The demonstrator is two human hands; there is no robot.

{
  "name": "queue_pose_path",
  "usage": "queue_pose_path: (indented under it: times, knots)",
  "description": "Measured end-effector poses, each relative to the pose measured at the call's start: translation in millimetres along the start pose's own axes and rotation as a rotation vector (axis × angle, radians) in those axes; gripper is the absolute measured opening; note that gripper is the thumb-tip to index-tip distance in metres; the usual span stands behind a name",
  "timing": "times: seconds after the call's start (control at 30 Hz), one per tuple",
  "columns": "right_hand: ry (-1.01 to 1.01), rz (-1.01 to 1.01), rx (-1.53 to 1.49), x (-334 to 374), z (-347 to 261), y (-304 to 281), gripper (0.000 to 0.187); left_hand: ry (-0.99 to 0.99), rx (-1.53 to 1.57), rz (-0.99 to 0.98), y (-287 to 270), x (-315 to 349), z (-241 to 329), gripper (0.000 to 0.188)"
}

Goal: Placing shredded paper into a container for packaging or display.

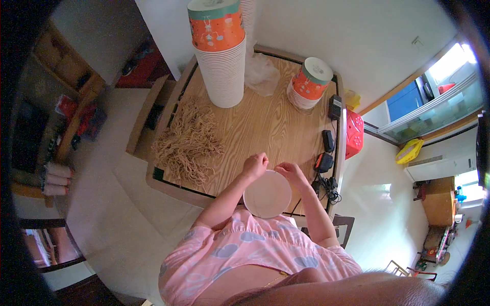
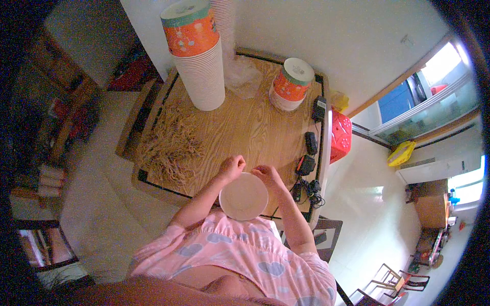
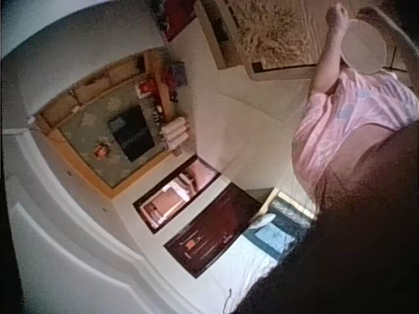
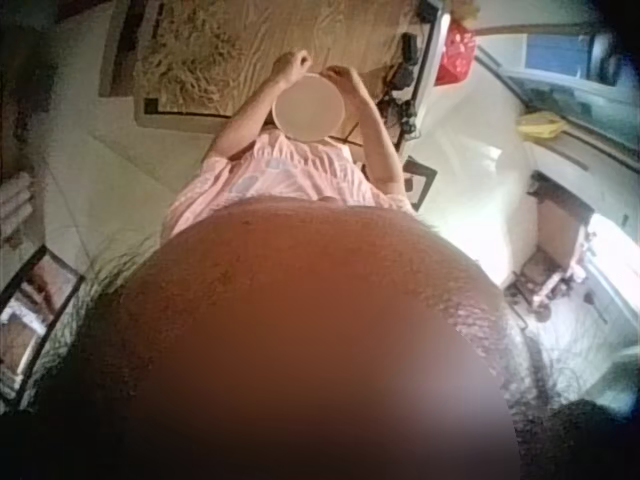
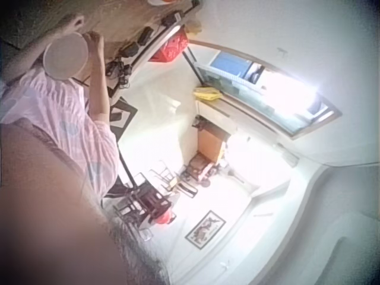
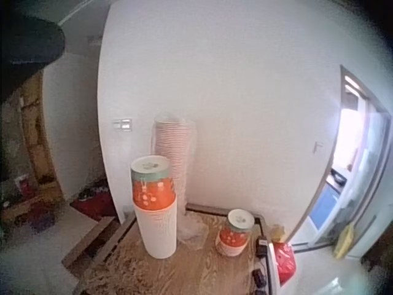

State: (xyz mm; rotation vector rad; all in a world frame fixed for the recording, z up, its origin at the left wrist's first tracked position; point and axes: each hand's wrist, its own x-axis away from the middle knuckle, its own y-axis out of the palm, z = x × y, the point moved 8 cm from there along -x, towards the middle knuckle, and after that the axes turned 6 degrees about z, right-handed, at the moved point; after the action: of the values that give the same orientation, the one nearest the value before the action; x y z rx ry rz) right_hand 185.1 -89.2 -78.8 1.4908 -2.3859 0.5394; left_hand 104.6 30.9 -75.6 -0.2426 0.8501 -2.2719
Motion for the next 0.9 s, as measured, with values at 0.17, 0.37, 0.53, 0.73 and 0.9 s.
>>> queue_pose_path:
  times: [0.17, 0.37, 0.53, 0.73, 0.9]
  knots:
    - [-0.196, 0.178, 0.229, 29, -33, 0, 0.008, -0.111, 0.2, -0.099, 11, -2, -16, 0.012]
    - [-0.415, 0.281, 0.302, 44, -55, -2, 0.009, -0.129, 0.305, -0.423, 27, -6, -6, 0.016]
    - [-0.579, 0.324, 0.386, 64, -91, 4, 0.009, -0.066, 0.415, -0.483, 13, -4, 4, 0.015]
    - [-0.727, 0.327, 0.383, 80, -102, 4, 0.011, 0.023, 0.479, -0.543, -24, 4, 47, 0.009]
    - [-0.76, 0.287, 0.375, 86, -106, 10, 0.012, 0.005, 0.496, -0.445, -24, 18, 50, 0.007]
